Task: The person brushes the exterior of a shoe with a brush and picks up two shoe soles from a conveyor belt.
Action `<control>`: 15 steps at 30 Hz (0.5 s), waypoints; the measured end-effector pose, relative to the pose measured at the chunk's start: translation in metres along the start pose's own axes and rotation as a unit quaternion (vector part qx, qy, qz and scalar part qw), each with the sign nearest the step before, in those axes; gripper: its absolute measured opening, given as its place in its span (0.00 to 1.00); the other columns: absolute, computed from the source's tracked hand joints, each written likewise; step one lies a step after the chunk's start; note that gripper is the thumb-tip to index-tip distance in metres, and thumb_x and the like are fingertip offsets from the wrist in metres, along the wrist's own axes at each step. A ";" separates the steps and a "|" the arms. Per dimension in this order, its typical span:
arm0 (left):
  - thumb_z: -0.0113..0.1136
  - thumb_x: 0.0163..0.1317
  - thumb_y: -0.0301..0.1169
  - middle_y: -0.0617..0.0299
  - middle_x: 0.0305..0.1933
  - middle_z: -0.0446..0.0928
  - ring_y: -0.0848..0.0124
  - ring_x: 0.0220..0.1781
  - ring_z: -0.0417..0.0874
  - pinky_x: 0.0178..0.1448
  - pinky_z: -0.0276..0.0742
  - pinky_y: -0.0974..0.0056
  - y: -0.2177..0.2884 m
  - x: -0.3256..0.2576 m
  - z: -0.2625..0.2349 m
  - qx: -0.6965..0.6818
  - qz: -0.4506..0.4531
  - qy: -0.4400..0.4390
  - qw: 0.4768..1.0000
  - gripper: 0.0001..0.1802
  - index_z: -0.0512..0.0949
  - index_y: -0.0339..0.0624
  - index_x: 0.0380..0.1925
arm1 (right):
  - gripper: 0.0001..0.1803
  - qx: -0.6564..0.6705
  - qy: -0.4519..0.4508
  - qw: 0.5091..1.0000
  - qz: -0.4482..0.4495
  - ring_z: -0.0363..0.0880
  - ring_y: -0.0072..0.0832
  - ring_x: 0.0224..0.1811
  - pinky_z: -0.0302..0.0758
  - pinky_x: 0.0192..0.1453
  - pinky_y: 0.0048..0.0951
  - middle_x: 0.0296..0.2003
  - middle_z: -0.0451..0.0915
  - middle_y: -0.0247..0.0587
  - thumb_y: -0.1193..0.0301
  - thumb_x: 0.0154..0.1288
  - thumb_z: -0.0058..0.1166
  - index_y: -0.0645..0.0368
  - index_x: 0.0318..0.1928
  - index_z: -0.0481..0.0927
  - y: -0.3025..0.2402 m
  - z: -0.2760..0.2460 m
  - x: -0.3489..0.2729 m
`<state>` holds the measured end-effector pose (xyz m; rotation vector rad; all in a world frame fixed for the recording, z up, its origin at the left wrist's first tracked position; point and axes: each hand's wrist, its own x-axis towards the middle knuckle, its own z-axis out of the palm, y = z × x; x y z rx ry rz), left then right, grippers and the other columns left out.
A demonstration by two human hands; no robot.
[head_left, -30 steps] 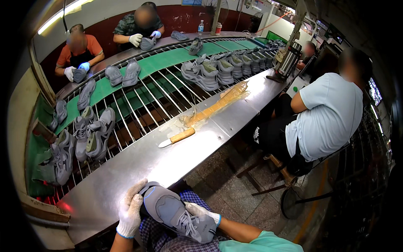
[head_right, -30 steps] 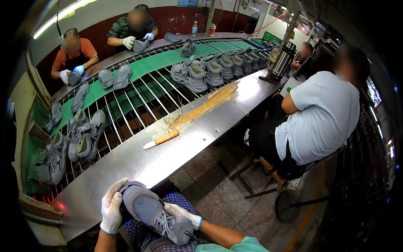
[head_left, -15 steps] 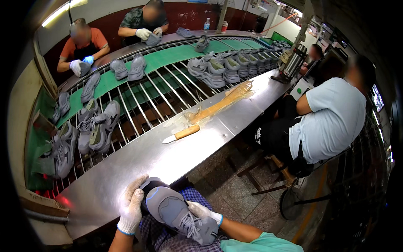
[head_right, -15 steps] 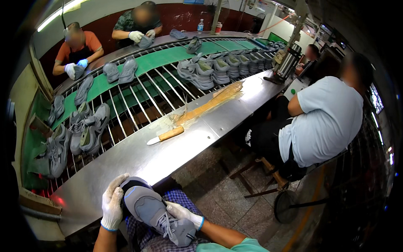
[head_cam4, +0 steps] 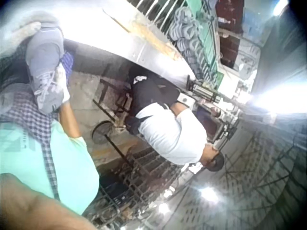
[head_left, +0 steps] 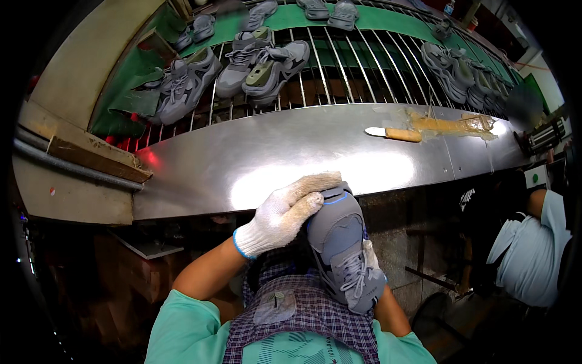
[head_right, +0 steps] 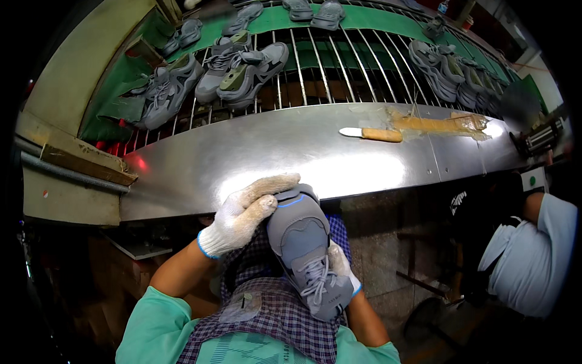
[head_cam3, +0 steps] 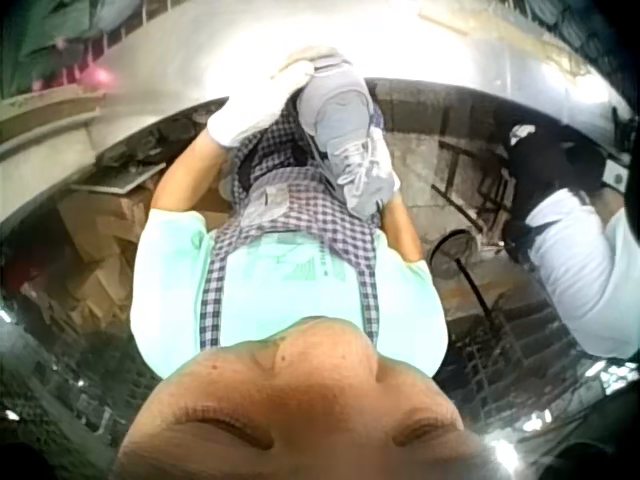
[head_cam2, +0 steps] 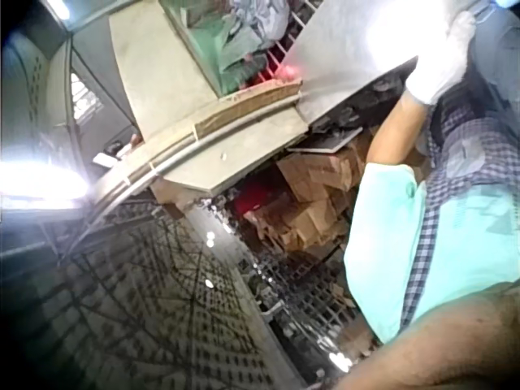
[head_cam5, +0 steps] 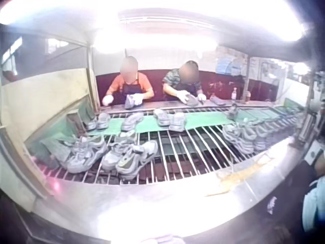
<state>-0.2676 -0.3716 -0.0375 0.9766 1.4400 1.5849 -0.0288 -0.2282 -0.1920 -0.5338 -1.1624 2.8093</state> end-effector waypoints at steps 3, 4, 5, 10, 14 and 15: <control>0.48 0.82 0.27 0.44 0.79 0.73 0.58 0.81 0.73 0.86 0.63 0.54 0.002 0.002 -0.003 0.022 0.008 -0.008 1.000 0.26 0.69 0.26 0.75 | 0.52 -0.040 -0.029 0.999 0.001 0.81 0.36 0.68 0.79 0.72 0.39 0.68 0.80 0.51 0.32 0.77 0.51 0.69 0.77 0.67 -0.011 0.006 -0.002; 0.48 0.82 0.27 0.44 0.79 0.73 0.57 0.80 0.73 0.86 0.64 0.54 0.001 0.002 -0.004 0.029 0.015 -0.012 0.999 0.26 0.69 0.25 0.75 | 0.52 -0.036 -0.017 0.999 0.009 0.81 0.36 0.68 0.79 0.72 0.39 0.68 0.80 0.51 0.32 0.77 0.51 0.69 0.77 0.67 -0.018 0.014 -0.004; 0.48 0.82 0.27 0.43 0.78 0.73 0.57 0.80 0.73 0.86 0.64 0.53 0.000 0.003 -0.005 0.037 0.022 -0.016 0.999 0.26 0.69 0.25 0.75 | 0.53 -0.033 -0.011 0.999 0.013 0.81 0.36 0.68 0.79 0.72 0.39 0.68 0.80 0.51 0.32 0.77 0.51 0.70 0.77 0.67 -0.022 0.020 -0.005; 0.48 0.81 0.26 0.41 0.77 0.74 0.55 0.80 0.74 0.85 0.65 0.52 0.003 0.007 -0.009 0.067 0.028 -0.034 0.997 0.25 0.70 0.24 0.74 | 0.51 -0.021 -0.001 1.000 0.015 0.82 0.36 0.67 0.81 0.71 0.38 0.67 0.80 0.53 0.33 0.78 0.51 0.70 0.77 0.67 -0.033 0.037 -0.006; 0.48 0.81 0.24 0.40 0.76 0.74 0.53 0.79 0.74 0.85 0.66 0.51 0.001 0.007 -0.012 0.089 0.029 -0.044 0.995 0.24 0.73 0.24 0.71 | 0.50 0.008 0.010 1.000 0.025 0.83 0.36 0.66 0.82 0.70 0.37 0.66 0.81 0.53 0.35 0.79 0.51 0.71 0.77 0.67 -0.027 0.035 -0.007; 0.48 0.80 0.24 0.39 0.76 0.75 0.52 0.79 0.75 0.84 0.67 0.51 0.002 0.007 -0.013 0.103 0.031 -0.046 0.993 0.23 0.74 0.25 0.71 | 0.50 0.013 0.013 1.000 0.023 0.83 0.36 0.65 0.82 0.70 0.37 0.66 0.81 0.53 0.35 0.79 0.52 0.71 0.77 0.67 -0.027 0.035 -0.007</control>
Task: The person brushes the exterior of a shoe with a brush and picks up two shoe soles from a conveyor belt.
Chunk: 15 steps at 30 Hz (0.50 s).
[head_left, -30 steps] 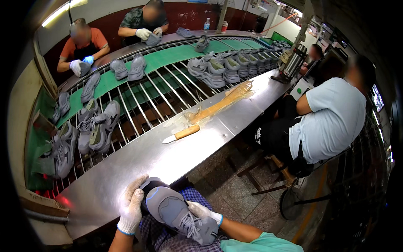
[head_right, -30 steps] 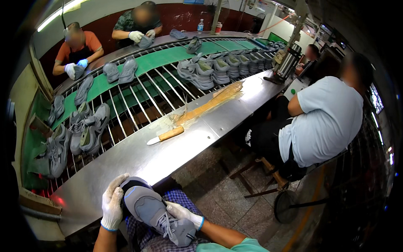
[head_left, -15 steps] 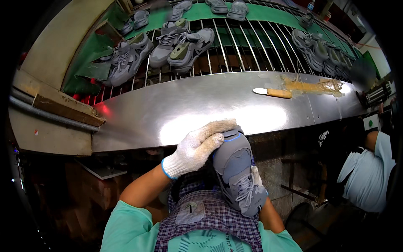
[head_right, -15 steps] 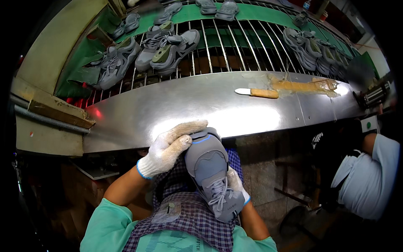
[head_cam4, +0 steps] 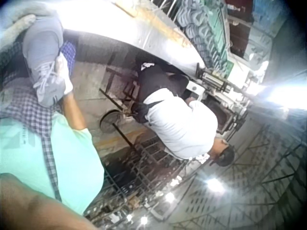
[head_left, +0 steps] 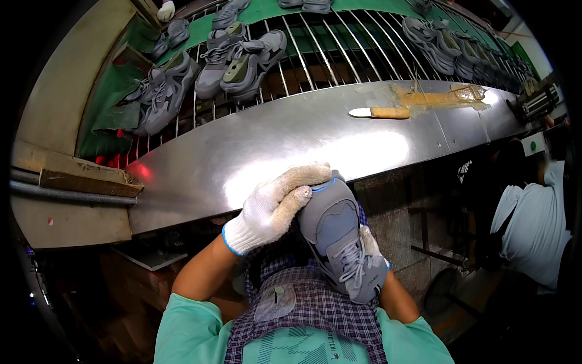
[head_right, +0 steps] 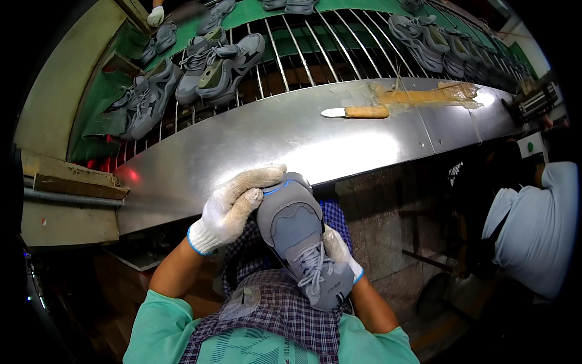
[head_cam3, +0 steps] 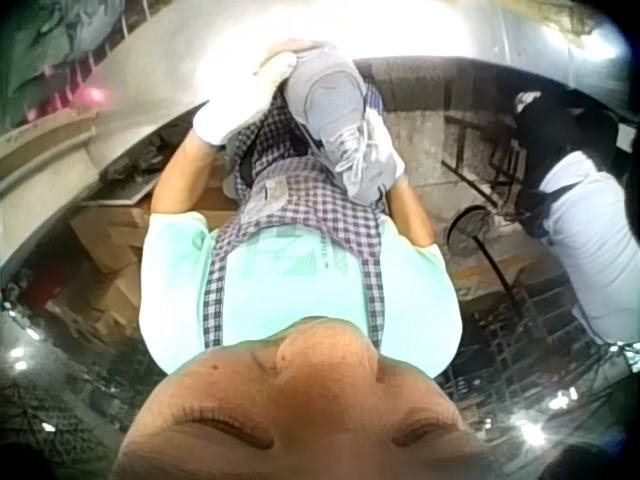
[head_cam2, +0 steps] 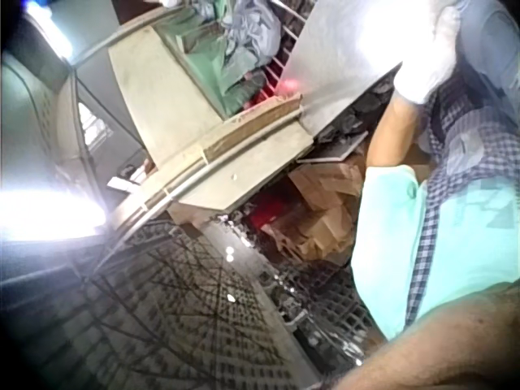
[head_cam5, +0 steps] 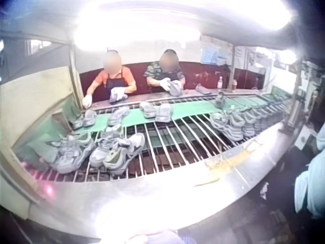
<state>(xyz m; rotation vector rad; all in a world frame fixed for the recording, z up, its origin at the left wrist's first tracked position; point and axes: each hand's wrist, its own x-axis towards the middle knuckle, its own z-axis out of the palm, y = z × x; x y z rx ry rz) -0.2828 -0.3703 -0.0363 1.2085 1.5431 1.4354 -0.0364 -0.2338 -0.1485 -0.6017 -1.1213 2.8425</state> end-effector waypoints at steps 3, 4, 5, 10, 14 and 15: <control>0.52 0.80 0.27 0.39 0.75 0.76 0.52 0.78 0.76 0.83 0.68 0.50 -0.002 0.005 -0.004 0.058 0.065 -0.031 0.996 0.23 0.75 0.26 0.69 | 0.49 0.009 0.003 1.000 -0.017 0.84 0.35 0.64 0.83 0.69 0.38 0.65 0.81 0.53 0.36 0.79 0.51 0.70 0.76 0.68 -0.001 0.003 -0.001; 0.56 0.78 0.29 0.40 0.73 0.77 0.52 0.77 0.77 0.82 0.70 0.51 -0.001 0.007 -0.005 0.074 0.091 -0.039 0.992 0.23 0.77 0.28 0.68 | 0.47 0.017 0.002 1.000 -0.017 0.84 0.35 0.64 0.83 0.69 0.38 0.65 0.81 0.52 0.37 0.80 0.50 0.69 0.76 0.68 0.001 0.002 -0.002; 0.59 0.77 0.31 0.42 0.72 0.79 0.52 0.76 0.79 0.81 0.71 0.51 0.001 0.009 -0.007 0.091 0.117 -0.047 0.988 0.23 0.78 0.30 0.67 | 0.46 0.037 0.018 0.999 -0.014 0.84 0.35 0.64 0.83 0.69 0.38 0.65 0.81 0.52 0.38 0.81 0.49 0.69 0.76 0.68 0.005 0.002 -0.002; 0.74 0.68 0.45 0.39 0.79 0.70 0.51 0.81 0.71 0.84 0.66 0.51 -0.031 0.012 -0.009 -0.098 0.015 -0.062 0.993 0.51 0.60 0.32 0.81 | 0.35 0.115 0.038 0.992 -0.045 0.84 0.38 0.63 0.85 0.68 0.39 0.66 0.81 0.50 0.48 0.89 0.40 0.66 0.77 0.67 0.024 -0.018 -0.008; 0.73 0.62 0.33 0.33 0.87 0.52 0.43 0.88 0.58 0.90 0.52 0.51 -0.073 -0.032 0.026 0.014 -0.031 -0.045 0.998 0.63 0.40 0.37 0.87 | 0.35 0.078 0.061 0.994 -0.045 0.84 0.38 0.63 0.85 0.68 0.39 0.65 0.81 0.50 0.48 0.89 0.40 0.66 0.77 0.67 0.012 -0.016 -0.014; 0.70 0.62 0.29 0.33 0.86 0.54 0.44 0.87 0.59 0.89 0.55 0.51 -0.082 -0.037 0.038 0.068 0.002 -0.016 0.998 0.63 0.37 0.40 0.88 | 0.35 0.075 0.065 0.994 -0.043 0.85 0.38 0.63 0.85 0.68 0.39 0.65 0.81 0.50 0.48 0.89 0.40 0.66 0.77 0.67 0.010 -0.015 -0.015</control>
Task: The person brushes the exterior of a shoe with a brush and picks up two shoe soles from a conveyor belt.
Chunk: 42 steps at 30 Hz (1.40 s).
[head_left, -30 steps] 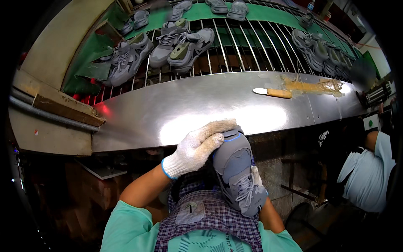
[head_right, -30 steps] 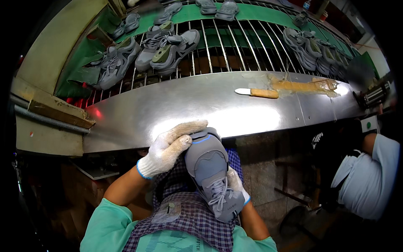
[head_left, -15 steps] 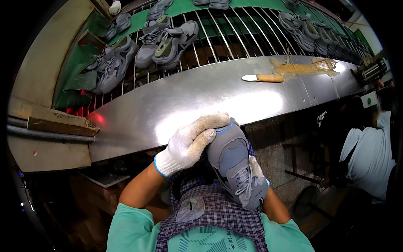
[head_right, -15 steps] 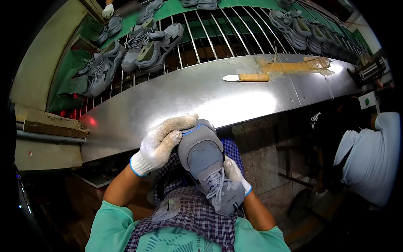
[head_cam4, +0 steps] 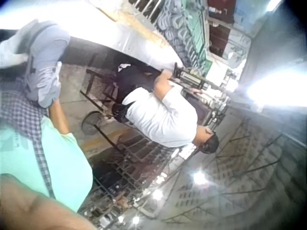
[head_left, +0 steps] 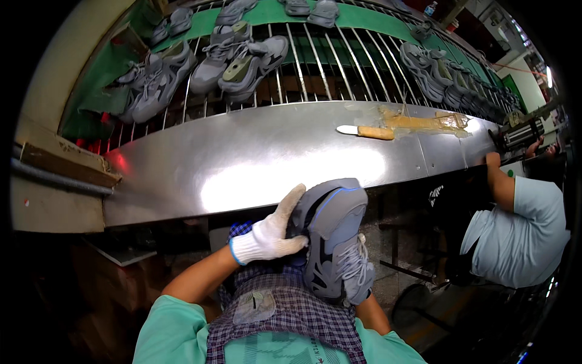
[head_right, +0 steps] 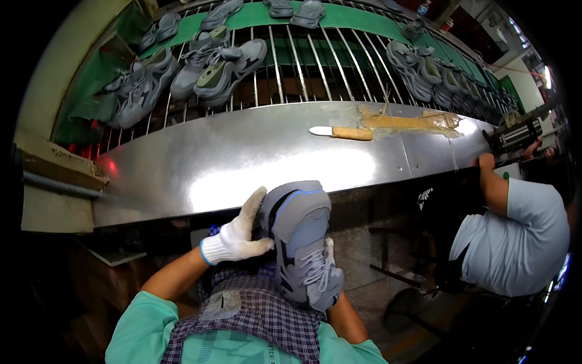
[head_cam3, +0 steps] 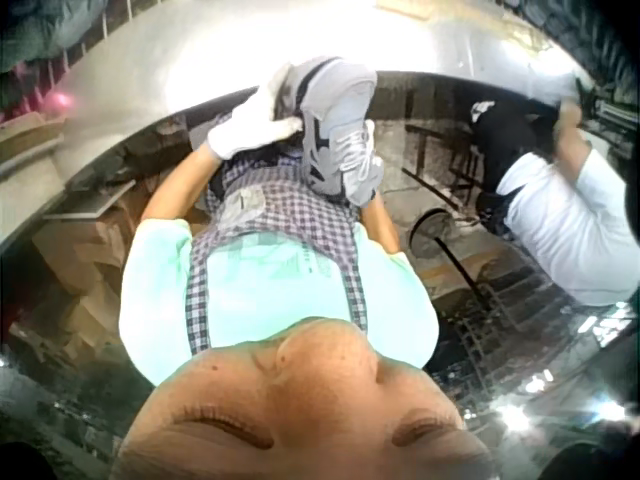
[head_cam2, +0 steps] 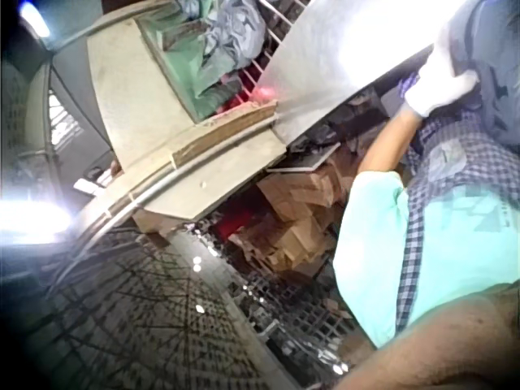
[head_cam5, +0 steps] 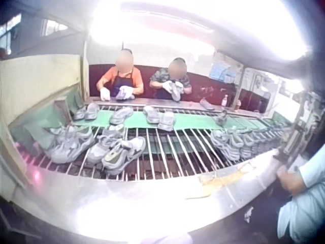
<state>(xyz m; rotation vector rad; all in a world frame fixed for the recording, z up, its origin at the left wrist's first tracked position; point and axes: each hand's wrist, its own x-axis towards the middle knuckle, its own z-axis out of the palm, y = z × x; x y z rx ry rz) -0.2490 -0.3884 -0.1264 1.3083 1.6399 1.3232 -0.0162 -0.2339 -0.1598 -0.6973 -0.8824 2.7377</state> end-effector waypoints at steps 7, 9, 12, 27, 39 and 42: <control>0.65 0.66 0.20 0.41 0.82 0.67 0.54 0.85 0.68 0.87 0.62 0.54 -0.001 0.008 0.008 -0.109 0.029 0.004 0.994 0.43 0.62 0.31 0.81 | 0.35 -0.024 0.007 1.000 -0.002 0.85 0.39 0.62 0.85 0.68 0.39 0.64 0.82 0.51 0.48 0.89 0.40 0.66 0.77 0.68 0.004 0.012 0.007; 0.65 0.67 0.21 0.42 0.81 0.69 0.55 0.84 0.69 0.88 0.62 0.54 0.012 0.003 0.001 -0.124 -0.023 0.001 0.992 0.41 0.64 0.30 0.80 | 0.35 -0.027 0.010 1.000 -0.002 0.85 0.39 0.62 0.85 0.67 0.40 0.64 0.82 0.51 0.48 0.89 0.40 0.66 0.77 0.68 0.006 0.016 0.006; 0.66 0.67 0.24 0.43 0.84 0.65 0.56 0.86 0.65 0.88 0.60 0.54 0.014 -0.001 0.004 -0.164 -0.062 -0.011 0.984 0.45 0.59 0.32 0.83 | 0.35 -0.033 0.015 0.999 -0.007 0.85 0.39 0.62 0.85 0.67 0.40 0.64 0.82 0.51 0.48 0.89 0.40 0.66 0.77 0.68 0.006 0.022 0.002; 0.65 0.69 0.24 0.42 0.85 0.62 0.57 0.86 0.65 0.87 0.61 0.57 0.005 -0.009 0.034 -0.164 -0.053 0.034 0.984 0.45 0.57 0.33 0.84 | 0.35 -0.049 0.044 0.998 -0.019 0.85 0.40 0.61 0.85 0.66 0.40 0.62 0.83 0.51 0.48 0.89 0.40 0.65 0.76 0.68 0.013 0.035 -0.010; 0.64 0.62 0.23 0.31 0.75 0.73 0.47 0.66 0.87 0.68 0.86 0.57 0.025 -0.037 0.041 0.003 0.050 0.081 0.995 0.37 0.72 0.30 0.73 | 0.35 -0.057 0.058 0.996 -0.033 0.85 0.41 0.60 0.86 0.66 0.41 0.61 0.83 0.52 0.48 0.89 0.40 0.65 0.75 0.69 0.018 0.041 -0.019; 0.63 0.64 0.25 0.33 0.73 0.76 0.49 0.64 0.88 0.68 0.85 0.56 0.033 -0.048 0.025 0.081 0.043 -0.003 0.996 0.28 0.79 0.33 0.66 | 0.35 -0.059 0.057 0.996 -0.041 0.85 0.42 0.60 0.86 0.65 0.41 0.60 0.83 0.52 0.48 0.89 0.40 0.65 0.75 0.69 0.017 0.039 -0.017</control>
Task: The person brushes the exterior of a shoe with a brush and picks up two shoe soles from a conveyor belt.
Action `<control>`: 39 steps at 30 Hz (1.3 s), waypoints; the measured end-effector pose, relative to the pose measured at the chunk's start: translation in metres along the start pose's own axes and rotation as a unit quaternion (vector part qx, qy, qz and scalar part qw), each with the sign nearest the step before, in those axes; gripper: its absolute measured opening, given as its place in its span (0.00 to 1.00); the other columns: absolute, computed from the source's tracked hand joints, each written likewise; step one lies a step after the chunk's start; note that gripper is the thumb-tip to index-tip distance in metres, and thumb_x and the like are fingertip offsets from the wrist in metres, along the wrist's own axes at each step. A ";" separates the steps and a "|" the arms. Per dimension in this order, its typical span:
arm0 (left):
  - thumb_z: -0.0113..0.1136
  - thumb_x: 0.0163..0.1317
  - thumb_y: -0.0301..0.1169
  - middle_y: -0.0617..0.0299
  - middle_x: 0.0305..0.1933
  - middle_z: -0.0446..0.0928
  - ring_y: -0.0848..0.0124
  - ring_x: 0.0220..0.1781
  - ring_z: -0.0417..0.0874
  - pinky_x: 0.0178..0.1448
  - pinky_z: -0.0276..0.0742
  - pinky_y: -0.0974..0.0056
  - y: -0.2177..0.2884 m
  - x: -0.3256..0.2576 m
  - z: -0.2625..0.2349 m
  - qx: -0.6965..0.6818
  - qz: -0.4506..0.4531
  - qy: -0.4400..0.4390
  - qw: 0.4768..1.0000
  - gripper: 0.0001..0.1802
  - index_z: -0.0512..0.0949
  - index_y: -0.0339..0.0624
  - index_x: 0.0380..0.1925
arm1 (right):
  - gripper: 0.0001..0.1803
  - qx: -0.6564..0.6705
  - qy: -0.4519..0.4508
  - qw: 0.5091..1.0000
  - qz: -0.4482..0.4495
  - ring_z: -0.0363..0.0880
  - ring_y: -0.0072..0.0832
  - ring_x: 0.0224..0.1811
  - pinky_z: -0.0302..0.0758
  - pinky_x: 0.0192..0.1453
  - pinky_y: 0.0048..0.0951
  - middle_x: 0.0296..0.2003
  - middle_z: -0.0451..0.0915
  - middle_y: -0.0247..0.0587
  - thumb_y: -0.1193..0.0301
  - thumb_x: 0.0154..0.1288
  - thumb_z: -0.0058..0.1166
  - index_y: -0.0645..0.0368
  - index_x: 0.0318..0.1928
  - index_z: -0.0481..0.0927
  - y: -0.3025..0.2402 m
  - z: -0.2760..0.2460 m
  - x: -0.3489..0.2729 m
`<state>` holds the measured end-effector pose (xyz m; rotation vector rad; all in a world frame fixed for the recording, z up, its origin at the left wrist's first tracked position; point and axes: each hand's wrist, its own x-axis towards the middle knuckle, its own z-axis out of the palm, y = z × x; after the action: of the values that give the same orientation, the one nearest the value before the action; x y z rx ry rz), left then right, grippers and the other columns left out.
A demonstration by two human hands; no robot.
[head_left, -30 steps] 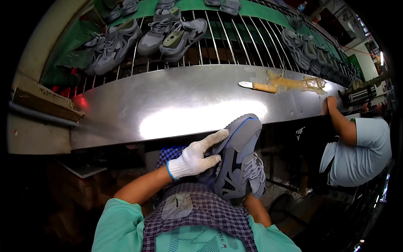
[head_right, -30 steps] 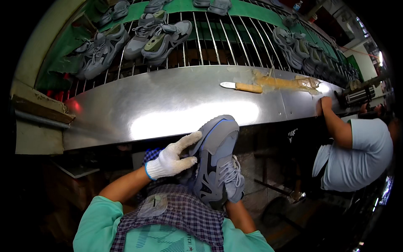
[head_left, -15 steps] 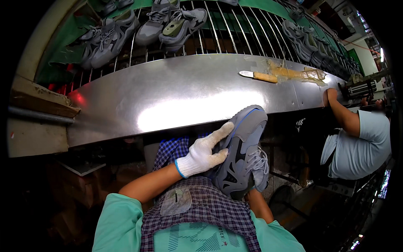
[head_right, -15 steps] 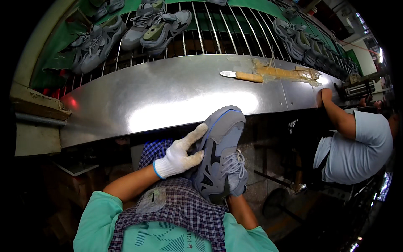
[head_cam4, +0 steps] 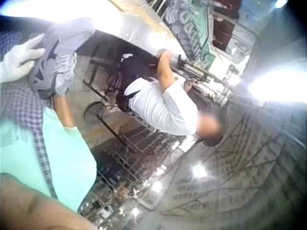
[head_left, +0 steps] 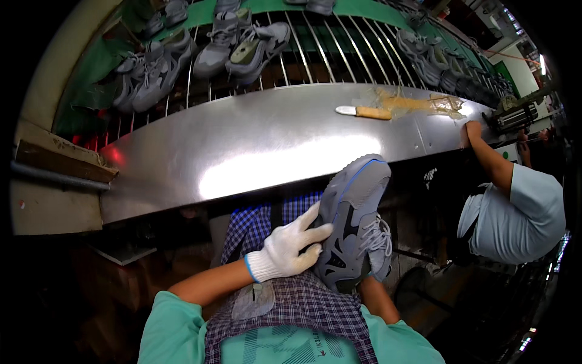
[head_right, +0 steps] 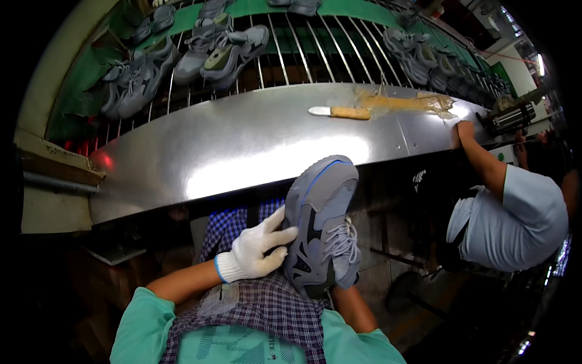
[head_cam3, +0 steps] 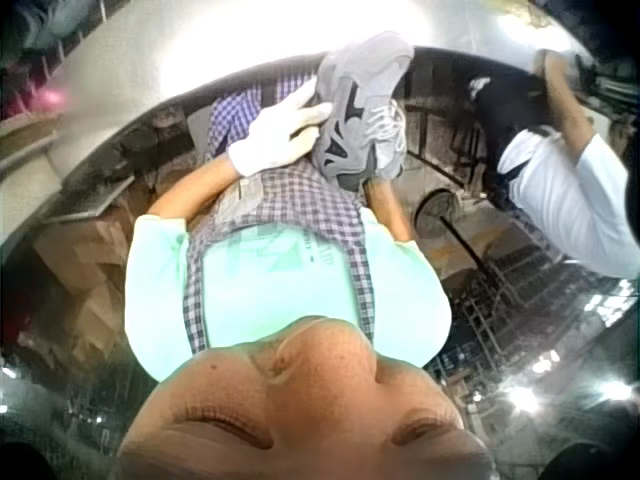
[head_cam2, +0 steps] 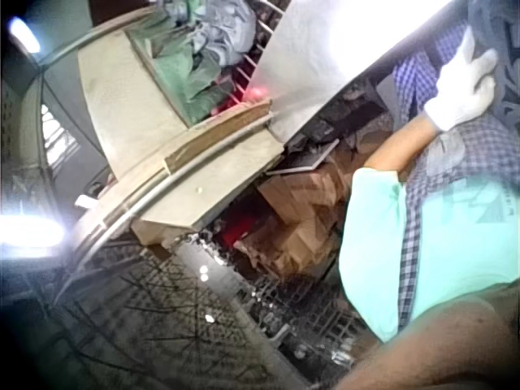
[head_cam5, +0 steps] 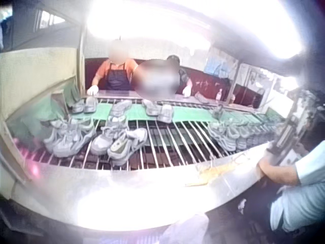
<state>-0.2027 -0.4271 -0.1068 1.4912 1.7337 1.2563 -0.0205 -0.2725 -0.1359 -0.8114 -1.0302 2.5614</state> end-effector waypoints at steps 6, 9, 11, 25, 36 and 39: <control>0.58 0.80 0.41 0.41 0.69 0.81 0.54 0.71 0.82 0.78 0.74 0.55 0.015 0.053 -0.075 -0.161 -0.035 0.143 0.976 0.29 0.76 0.27 0.70 | 0.34 -0.031 -0.011 0.999 -0.016 0.86 0.42 0.59 0.86 0.65 0.41 0.60 0.83 0.52 0.48 0.89 0.39 0.65 0.75 0.69 -0.002 0.001 0.019; 0.48 0.84 0.42 0.45 0.70 0.82 0.57 0.72 0.81 0.82 0.69 0.57 0.038 0.123 -0.136 -0.153 -0.012 0.017 0.988 0.28 0.78 0.30 0.69 | 0.34 -0.050 -0.005 0.998 -0.032 0.86 0.42 0.59 0.86 0.65 0.41 0.60 0.84 0.52 0.48 0.89 0.39 0.65 0.75 0.70 -0.003 0.005 0.029; 0.46 0.85 0.43 0.47 0.69 0.83 0.59 0.71 0.81 0.81 0.69 0.58 0.071 0.163 -0.132 -0.207 -0.101 -0.098 0.968 0.28 0.82 0.32 0.66 | 0.34 -0.061 -0.001 0.997 -0.040 0.86 0.42 0.59 0.86 0.65 0.41 0.59 0.84 0.52 0.48 0.89 0.39 0.65 0.75 0.70 -0.011 -0.003 0.023; 0.73 0.68 0.50 0.38 0.84 0.62 0.52 0.87 0.60 0.89 0.50 0.53 0.028 0.032 -0.066 -0.279 -0.037 0.289 0.915 0.62 0.45 0.25 0.84 | 0.36 -0.134 -0.039 0.990 0.026 0.86 0.45 0.58 0.85 0.64 0.42 0.59 0.84 0.53 0.46 0.87 0.41 0.66 0.74 0.70 -0.014 0.033 0.040; 0.91 0.41 0.48 0.50 0.58 0.81 0.60 0.64 0.82 0.77 0.71 0.56 -0.029 0.025 -0.163 -0.246 -0.162 0.071 0.953 0.74 0.55 0.39 0.85 | 0.40 -0.676 -0.210 0.686 -0.167 0.88 0.55 0.55 0.86 0.60 0.45 0.58 0.83 0.61 0.71 0.55 0.72 0.63 0.70 0.74 -0.151 0.136 -0.042; 0.93 0.37 0.46 0.49 0.58 0.82 0.60 0.62 0.82 0.75 0.72 0.57 -0.022 0.046 -0.164 -0.204 -0.163 0.036 0.965 0.79 0.52 0.39 0.86 | 0.48 -0.753 -0.131 0.611 -0.206 0.83 0.58 0.62 0.84 0.64 0.50 0.70 0.74 0.63 0.72 0.54 0.72 0.58 0.77 0.67 -0.114 0.128 -0.018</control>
<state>-0.3639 -0.4324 -0.0474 0.8958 1.5617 1.3943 -0.0767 -0.2695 0.0270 -0.2528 -2.9940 0.8802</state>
